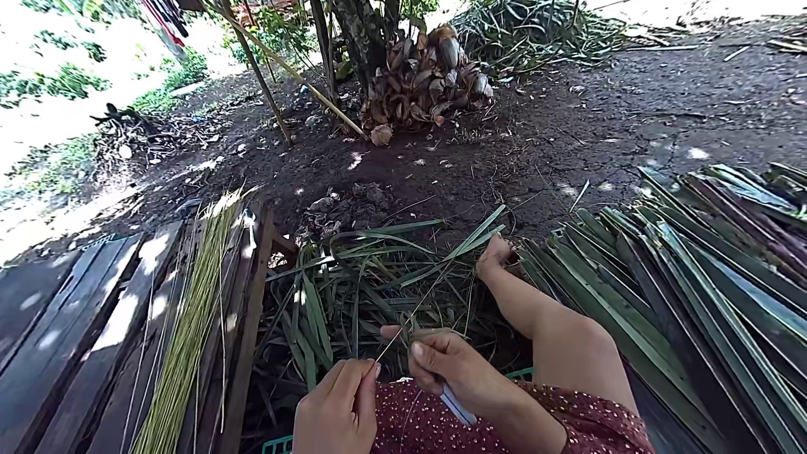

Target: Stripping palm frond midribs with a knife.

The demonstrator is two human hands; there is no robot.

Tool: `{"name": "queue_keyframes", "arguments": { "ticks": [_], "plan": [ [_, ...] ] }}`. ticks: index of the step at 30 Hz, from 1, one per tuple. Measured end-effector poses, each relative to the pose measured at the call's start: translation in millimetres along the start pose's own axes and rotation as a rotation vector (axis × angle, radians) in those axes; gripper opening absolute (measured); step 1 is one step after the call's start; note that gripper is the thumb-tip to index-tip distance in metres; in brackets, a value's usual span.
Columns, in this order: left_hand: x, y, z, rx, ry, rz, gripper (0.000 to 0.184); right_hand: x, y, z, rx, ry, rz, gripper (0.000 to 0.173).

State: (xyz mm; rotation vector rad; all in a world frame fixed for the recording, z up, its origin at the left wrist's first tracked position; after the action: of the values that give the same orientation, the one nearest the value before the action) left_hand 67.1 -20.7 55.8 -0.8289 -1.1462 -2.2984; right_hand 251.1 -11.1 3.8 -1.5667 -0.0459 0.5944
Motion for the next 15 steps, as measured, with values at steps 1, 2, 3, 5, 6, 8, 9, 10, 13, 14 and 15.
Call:
{"name": "queue_keyframes", "arguments": {
  "ticks": [1, 2, 3, 5, 6, 8, 9, 10, 13, 14, 15],
  "plan": [
    [-0.8, 1.3, -0.6, -0.013, 0.005, -0.002, 0.021, -5.5, 2.0, 0.4, 0.005, -0.009, 0.001, 0.038],
    [-0.5, 2.3, -1.5, -0.028, 0.010, -0.001, 0.021, -8.8, 3.7, 1.3, 0.021, 0.003, -0.004, 0.036],
    [0.3, 2.9, -2.4, -0.042, 0.016, 0.004, 0.021, -9.4, 4.6, 2.4, 0.046, 0.032, -0.014, 0.035],
    [4.1, 2.2, -5.2, -0.056, 0.011, 0.019, 0.022, -0.2, 2.7, 5.9, 0.115, 0.157, -0.049, 0.034],
    [7.2, 1.4, -7.2, -0.052, 0.003, 0.026, 0.022, 9.9, -0.2, 8.7, 0.141, 0.246, -0.064, 0.034],
    [13.1, -0.2, -11.6, -0.036, -0.011, 0.027, 0.022, 33.9, -6.3, 14.6, 0.160, 0.429, -0.067, 0.035],
    [16.1, -1.4, -13.5, -0.029, -0.013, 0.031, 0.022, 45.2, -8.8, 17.1, 0.158, 0.507, -0.056, 0.035],
    [20.2, -3.3, -15.4, -0.023, -0.009, 0.041, 0.022, 56.4, -10.9, 18.8, 0.162, 0.571, -0.048, 0.036],
    [47.5, -16.4, -25.1, 0.024, 0.032, 0.129, 0.023, 107.4, -12.3, 18.5, 0.204, 0.785, 0.048, 0.040],
    [60.1, -23.2, -29.5, 0.050, 0.046, 0.163, 0.023, 130.4, -10.0, 17.2, 0.226, 0.857, 0.118, 0.040],
    [72.1, -30.4, -33.8, 0.075, 0.046, 0.185, 0.024, 151.5, -8.1, 16.5, 0.228, 0.919, 0.202, 0.040]
  ]
}}
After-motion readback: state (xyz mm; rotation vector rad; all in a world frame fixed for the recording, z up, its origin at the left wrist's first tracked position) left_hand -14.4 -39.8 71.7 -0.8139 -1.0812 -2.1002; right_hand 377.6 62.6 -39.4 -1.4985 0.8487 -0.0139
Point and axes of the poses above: each hand's wrist, its own z-axis towards the middle knuckle, its own x-axis out of the back of the hand, y = z × x, the point moved 1 cm from there along z, towards the middle knuckle, and after that the axes turned 15 degrees about -z, right-handed, at the moved point
